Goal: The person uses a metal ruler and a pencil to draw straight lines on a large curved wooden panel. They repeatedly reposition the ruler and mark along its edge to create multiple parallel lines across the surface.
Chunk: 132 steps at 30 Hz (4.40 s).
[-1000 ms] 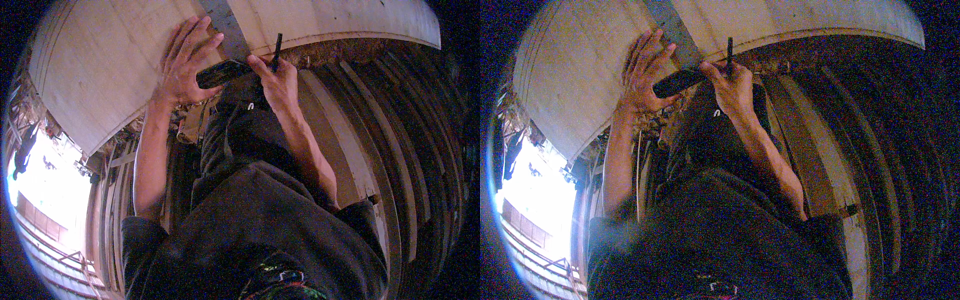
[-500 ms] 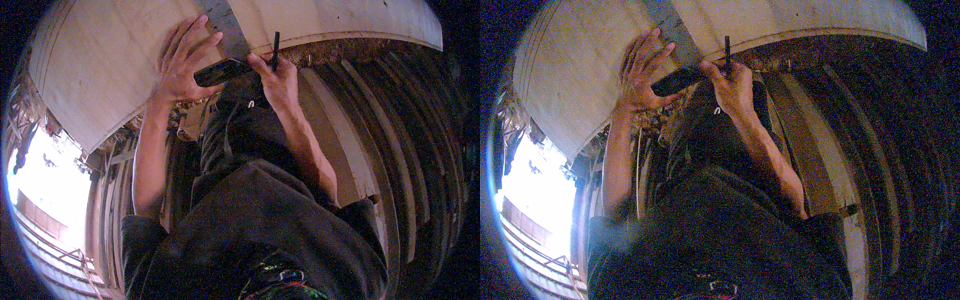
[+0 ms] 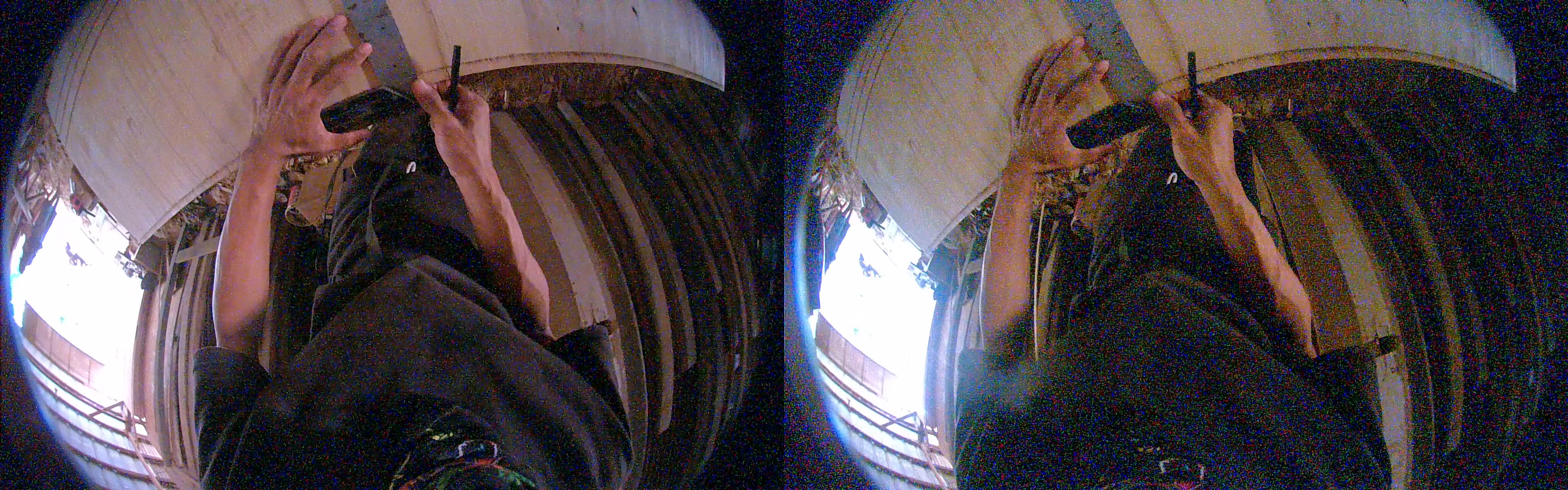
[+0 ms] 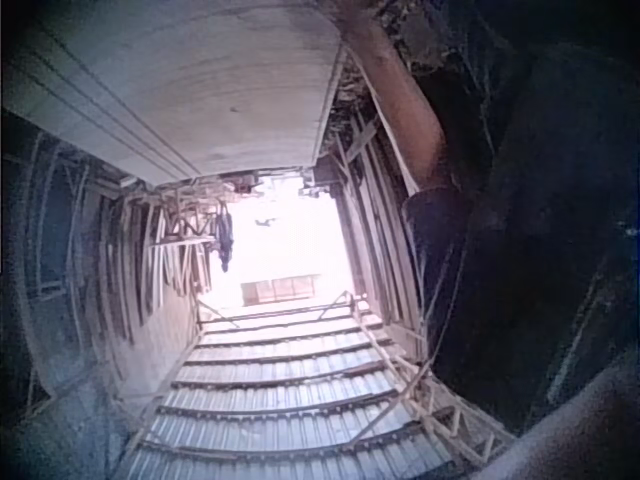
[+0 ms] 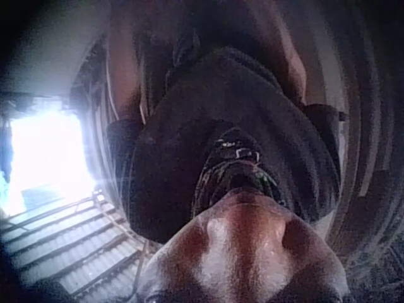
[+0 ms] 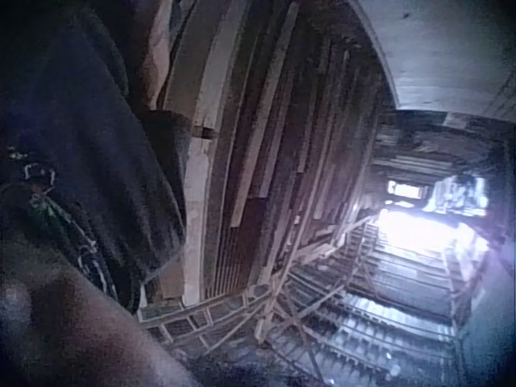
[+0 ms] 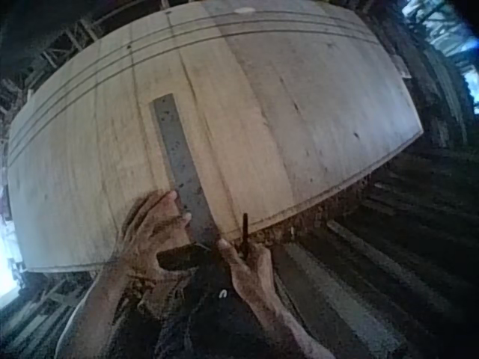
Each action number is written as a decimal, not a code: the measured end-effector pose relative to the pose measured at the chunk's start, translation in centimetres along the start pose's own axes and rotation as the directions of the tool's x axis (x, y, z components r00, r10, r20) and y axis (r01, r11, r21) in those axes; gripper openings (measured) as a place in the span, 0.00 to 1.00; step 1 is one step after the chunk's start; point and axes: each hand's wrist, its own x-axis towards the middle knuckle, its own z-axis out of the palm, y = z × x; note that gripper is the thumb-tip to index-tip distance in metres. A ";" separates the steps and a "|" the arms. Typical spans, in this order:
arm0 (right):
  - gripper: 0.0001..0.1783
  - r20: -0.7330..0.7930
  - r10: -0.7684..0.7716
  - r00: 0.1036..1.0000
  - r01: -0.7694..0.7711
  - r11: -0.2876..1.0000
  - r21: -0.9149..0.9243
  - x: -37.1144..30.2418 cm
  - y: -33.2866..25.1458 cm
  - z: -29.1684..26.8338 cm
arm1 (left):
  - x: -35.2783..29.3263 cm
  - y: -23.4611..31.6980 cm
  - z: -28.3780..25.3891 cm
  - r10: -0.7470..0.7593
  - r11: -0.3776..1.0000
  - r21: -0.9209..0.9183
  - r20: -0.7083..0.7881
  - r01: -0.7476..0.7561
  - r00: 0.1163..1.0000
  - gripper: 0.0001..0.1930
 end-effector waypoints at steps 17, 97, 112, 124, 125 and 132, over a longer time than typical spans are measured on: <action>0.18 -0.036 -0.030 0.999 0.028 0.998 -0.056 0.5 1.0 0.2 | 0.2 0.0 -0.2 -0.004 1.000 -0.008 -0.011 0.004 1.000 0.50; 0.13 -0.130 -0.276 0.952 0.195 0.879 -0.434 0.8 -0.7 -10.1 | -1.6 9.6 -2.5 -0.390 0.866 -0.476 -0.460 0.149 0.798 0.20; 0.14 -0.202 0.022 0.979 0.027 0.971 0.239 2.9 2.1 -8.6 | -7.9 5.0 0.6 -0.901 0.060 -0.862 0.171 0.503 0.400 0.26; 0.15 -0.161 -0.130 0.978 0.129 0.991 -0.021 3.4 1.3 -5.4 | -9.9 4.6 3.2 -0.955 0.287 -0.457 -0.202 0.842 0.216 0.36; 0.15 -0.168 -0.122 0.978 0.111 0.991 -0.074 3.4 1.2 -5.2 | -10.1 4.6 3.2 -0.962 0.269 -0.501 -0.184 0.823 0.203 0.36; 0.13 -0.169 -0.076 0.983 0.047 0.984 -0.171 4.0 0.4 -4.3 | -11.1 3.9 3.5 -0.965 0.258 -0.613 -0.208 0.747 0.162 0.36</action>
